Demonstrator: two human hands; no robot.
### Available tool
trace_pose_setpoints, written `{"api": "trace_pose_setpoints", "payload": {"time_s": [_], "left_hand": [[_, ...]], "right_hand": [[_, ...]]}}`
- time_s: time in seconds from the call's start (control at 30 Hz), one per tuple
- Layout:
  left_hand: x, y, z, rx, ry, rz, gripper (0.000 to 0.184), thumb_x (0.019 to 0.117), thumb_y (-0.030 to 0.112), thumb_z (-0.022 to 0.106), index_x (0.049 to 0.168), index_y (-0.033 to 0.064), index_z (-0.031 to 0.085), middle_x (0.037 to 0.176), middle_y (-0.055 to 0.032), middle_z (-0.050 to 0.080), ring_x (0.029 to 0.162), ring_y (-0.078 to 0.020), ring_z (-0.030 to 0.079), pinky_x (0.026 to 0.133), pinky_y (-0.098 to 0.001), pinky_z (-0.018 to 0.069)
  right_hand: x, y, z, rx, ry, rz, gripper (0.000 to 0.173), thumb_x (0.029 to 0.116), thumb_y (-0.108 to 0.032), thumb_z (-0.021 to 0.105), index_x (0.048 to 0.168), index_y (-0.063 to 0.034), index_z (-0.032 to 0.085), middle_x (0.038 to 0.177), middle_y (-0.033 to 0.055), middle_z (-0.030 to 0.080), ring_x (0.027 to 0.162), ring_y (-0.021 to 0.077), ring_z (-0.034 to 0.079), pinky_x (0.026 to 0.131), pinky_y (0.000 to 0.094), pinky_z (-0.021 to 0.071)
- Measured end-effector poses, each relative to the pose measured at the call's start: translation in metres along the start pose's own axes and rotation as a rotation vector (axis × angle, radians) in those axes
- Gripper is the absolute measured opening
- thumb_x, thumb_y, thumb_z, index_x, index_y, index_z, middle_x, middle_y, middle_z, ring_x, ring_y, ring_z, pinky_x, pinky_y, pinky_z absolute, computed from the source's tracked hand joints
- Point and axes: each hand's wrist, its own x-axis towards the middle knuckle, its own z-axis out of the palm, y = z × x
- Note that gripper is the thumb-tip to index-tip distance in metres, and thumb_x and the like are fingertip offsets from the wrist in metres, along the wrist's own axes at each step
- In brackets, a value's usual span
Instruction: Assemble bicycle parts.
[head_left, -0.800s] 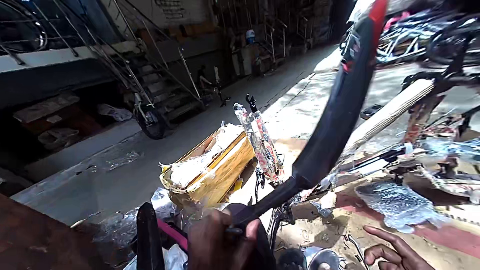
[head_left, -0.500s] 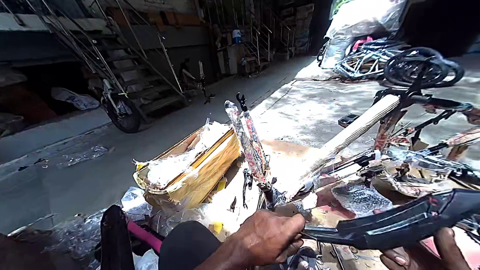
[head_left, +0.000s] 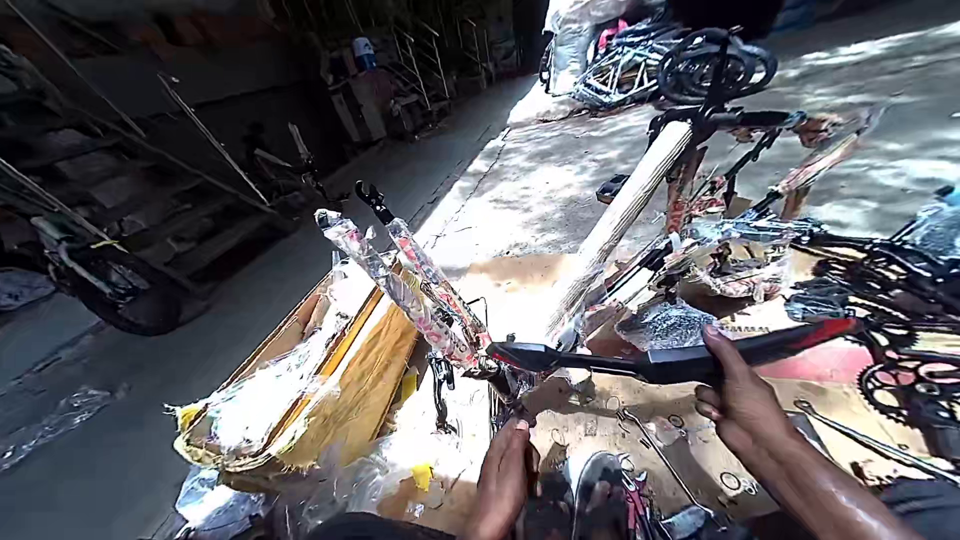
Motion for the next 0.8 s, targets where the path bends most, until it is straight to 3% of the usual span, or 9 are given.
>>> {"api": "trace_pose_setpoints", "payload": {"time_s": [0.13,0.2,0.23,0.33,0.43,0.57,0.63,0.7,0.8], "left_hand": [[0.031,-0.037,-0.017,-0.021,0.158,-0.249,0.033,0.1129,0.021,0.035,0.101,0.0005,0.057,0.064,-0.0031,0.051,0.047,-0.0127,0.048,0.046,-0.0285,0.0469],[0.046,-0.049,-0.026,0.024,0.288,-0.268,0.032,0.1125,0.018,0.036,0.112,-0.0037,0.059,0.065,-0.0059,0.055,0.047,-0.0143,0.051,0.047,-0.0305,0.0486],[0.052,-0.049,-0.028,0.022,0.362,-0.286,0.031,0.113,0.018,0.034,0.121,-0.004,0.055,0.066,-0.007,0.055,0.048,-0.0152,0.052,0.048,-0.0311,0.0492],[0.071,-0.047,-0.027,-0.076,0.555,-0.304,0.031,0.1146,0.022,0.031,0.133,-0.0015,0.038,0.073,-0.0118,0.058,0.052,-0.0198,0.06,0.053,-0.0355,0.0565],[0.087,-0.055,-0.031,-0.194,0.611,-0.258,0.025,0.1136,0.018,0.034,0.127,-0.0024,0.039,0.074,-0.0129,0.059,0.053,-0.0206,0.063,0.053,-0.0352,0.0583],[0.11,-0.064,-0.037,-0.402,0.633,-0.179,0.016,0.1095,0.01,0.044,0.114,-0.003,0.051,0.081,-0.0119,0.063,0.062,-0.0187,0.065,0.059,-0.0328,0.0589],[0.117,-0.06,-0.038,-0.492,0.644,-0.13,0.016,0.1076,0.007,0.046,0.118,-0.0033,0.053,0.088,-0.0127,0.065,0.068,-0.019,0.067,0.064,-0.0329,0.0601],[0.121,-0.052,-0.036,-0.546,0.645,-0.085,0.022,0.1074,0.006,0.046,0.127,-0.0019,0.051,0.097,-0.0137,0.065,0.075,-0.0199,0.069,0.07,-0.0344,0.061],[0.127,-0.049,-0.033,-0.614,0.67,-0.035,0.026,0.109,0.009,0.042,0.133,0.0006,0.049,0.11,-0.0153,0.064,0.087,-0.0228,0.068,0.076,-0.0382,0.0593]], "right_hand": [[-0.004,0.0,0.084,-0.149,-0.126,-0.009,0.07,0.0793,-0.069,0.076,0.12,-0.0136,0.063,0.086,0.0049,0.064,0.058,0.0124,0.049,0.049,0.0323,0.0402],[-0.014,0.004,0.119,-0.272,-0.235,-0.055,0.086,0.0706,-0.072,0.08,0.126,-0.0091,0.063,0.104,0.0144,0.069,0.09,0.0283,0.066,0.074,0.0544,0.0551],[-0.015,0.01,0.136,-0.314,-0.266,-0.115,0.088,0.0673,-0.073,0.082,0.124,-0.0081,0.064,0.105,0.0162,0.071,0.096,0.0321,0.069,0.079,0.0595,0.055],[0.005,0.02,0.172,-0.315,-0.351,-0.265,0.088,0.0676,-0.063,0.088,0.129,-0.0062,0.06,0.116,0.0159,0.067,0.11,0.0302,0.065,0.094,0.0566,0.0525],[0.015,0.03,0.188,-0.161,-0.338,-0.204,0.085,0.0703,-0.054,0.09,0.134,-0.0069,0.058,0.124,0.0179,0.065,0.116,0.0313,0.062,0.098,0.0569,0.051],[0.022,0.019,0.175,-0.388,-0.389,-0.165,0.093,0.07,-0.062,0.087,0.13,0.0004,0.054,0.116,0.0213,0.065,0.109,0.0341,0.065,0.093,0.0576,0.0521],[0.028,0.013,0.169,-0.341,-0.471,-0.032,0.088,0.0646,-0.059,0.092,0.124,-0.0017,0.063,0.107,0.0191,0.069,0.097,0.0292,0.067,0.084,0.0513,0.0545],[0.031,0.012,0.165,-0.221,-0.517,0.067,0.085,0.0641,-0.05,0.096,0.132,-0.012,0.063,0.11,0.013,0.07,0.095,0.0218,0.068,0.079,0.0424,0.0562],[0.022,0.022,0.167,-0.167,-0.516,0.008,0.077,0.0635,-0.04,0.097,0.127,-0.0094,0.066,0.109,0.0127,0.072,0.1,0.023,0.069,0.085,0.0462,0.0573]]}}
